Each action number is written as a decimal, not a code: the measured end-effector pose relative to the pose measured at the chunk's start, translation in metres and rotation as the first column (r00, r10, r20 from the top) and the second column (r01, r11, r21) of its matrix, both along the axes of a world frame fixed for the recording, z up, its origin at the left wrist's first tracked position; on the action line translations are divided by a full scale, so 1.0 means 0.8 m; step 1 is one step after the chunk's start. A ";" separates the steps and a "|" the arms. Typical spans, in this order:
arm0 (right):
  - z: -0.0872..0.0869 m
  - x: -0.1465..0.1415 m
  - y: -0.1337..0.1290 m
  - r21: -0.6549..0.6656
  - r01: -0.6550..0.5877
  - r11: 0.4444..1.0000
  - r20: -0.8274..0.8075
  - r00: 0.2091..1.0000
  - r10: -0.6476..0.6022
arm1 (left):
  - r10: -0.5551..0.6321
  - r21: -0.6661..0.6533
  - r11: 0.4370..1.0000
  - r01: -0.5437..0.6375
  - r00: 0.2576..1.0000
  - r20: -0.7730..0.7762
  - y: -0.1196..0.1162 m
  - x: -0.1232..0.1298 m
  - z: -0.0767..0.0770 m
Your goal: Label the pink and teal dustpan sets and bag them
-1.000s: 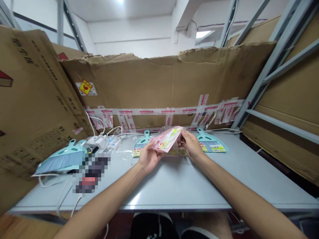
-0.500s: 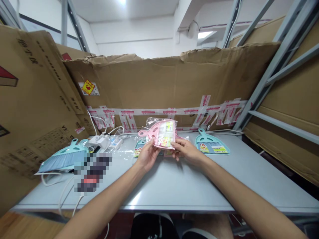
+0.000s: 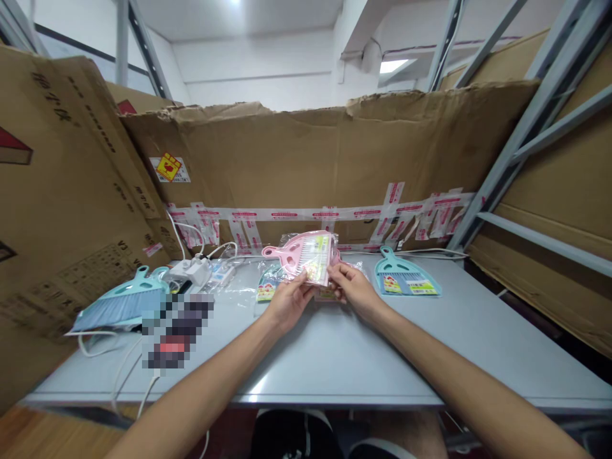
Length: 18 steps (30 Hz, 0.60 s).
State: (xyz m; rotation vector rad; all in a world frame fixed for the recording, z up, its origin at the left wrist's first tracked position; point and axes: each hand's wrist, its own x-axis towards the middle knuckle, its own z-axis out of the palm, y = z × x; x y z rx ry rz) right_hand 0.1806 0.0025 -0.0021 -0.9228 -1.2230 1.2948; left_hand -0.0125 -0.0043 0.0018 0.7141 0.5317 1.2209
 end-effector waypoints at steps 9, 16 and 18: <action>0.003 0.023 0.015 -0.073 0.032 0.997 -0.148 0.988 -0.043 | -0.067 -0.066 0.996 0.066 0.998 -0.009 -0.001 -0.002 -0.001; 0.030 0.041 0.007 0.177 0.042 0.983 -0.018 0.999 -0.039 | -0.100 -0.128 0.986 0.111 0.991 0.089 -0.001 -0.002 0.002; 0.040 0.046 0.002 0.243 0.031 0.970 -0.039 0.999 -0.022 | -0.103 -0.167 0.978 0.124 0.986 0.129 0.001 -0.004 0.003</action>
